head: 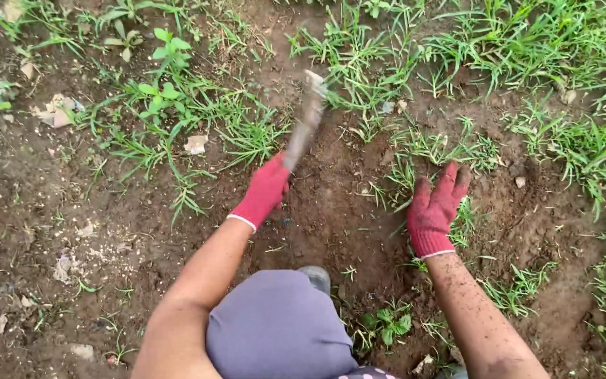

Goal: Weeding a patch of land using a hand sickle.

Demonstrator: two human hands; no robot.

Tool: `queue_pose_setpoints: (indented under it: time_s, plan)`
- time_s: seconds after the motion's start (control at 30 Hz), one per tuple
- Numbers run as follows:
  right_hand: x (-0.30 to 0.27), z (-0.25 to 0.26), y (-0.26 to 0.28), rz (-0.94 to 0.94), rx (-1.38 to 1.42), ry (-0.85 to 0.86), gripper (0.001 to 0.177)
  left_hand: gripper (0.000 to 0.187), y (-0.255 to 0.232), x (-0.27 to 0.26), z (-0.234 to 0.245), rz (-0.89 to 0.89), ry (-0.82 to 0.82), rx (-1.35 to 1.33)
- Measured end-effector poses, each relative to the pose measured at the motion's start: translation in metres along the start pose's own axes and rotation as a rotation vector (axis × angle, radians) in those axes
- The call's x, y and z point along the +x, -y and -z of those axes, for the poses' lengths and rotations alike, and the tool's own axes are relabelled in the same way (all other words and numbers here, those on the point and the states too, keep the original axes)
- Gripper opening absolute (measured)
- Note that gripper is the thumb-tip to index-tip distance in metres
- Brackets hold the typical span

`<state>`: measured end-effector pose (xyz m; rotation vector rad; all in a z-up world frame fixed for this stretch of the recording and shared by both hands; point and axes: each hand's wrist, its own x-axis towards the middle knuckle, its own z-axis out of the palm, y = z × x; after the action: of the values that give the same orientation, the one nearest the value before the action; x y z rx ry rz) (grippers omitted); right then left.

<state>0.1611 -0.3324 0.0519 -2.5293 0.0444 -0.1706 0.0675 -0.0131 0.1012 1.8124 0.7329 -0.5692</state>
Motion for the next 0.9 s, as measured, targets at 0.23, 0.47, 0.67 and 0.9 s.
queue_pose_setpoints:
  time_s: [0.23,0.47,0.67,0.9]
  plan:
    - [0.004,-0.008,-0.017,0.078,0.082,-0.057,0.064,0.046,0.04,0.015,-0.032,-0.465,-0.061,0.144]
    - [0.002,-0.013,-0.023,0.034,0.042,-0.039,0.065,0.05,0.011,0.027,-0.046,-0.559,-0.093,0.627]
    - [0.001,-0.01,-0.022,0.038,0.032,-0.057,0.065,0.051,0.007,0.015,-0.025,-0.468,-0.064,0.066]
    - [0.004,0.008,-0.015,-0.056,0.039,-0.047,0.062,0.049,0.066,0.041,-0.067,-0.54,0.114,0.17]
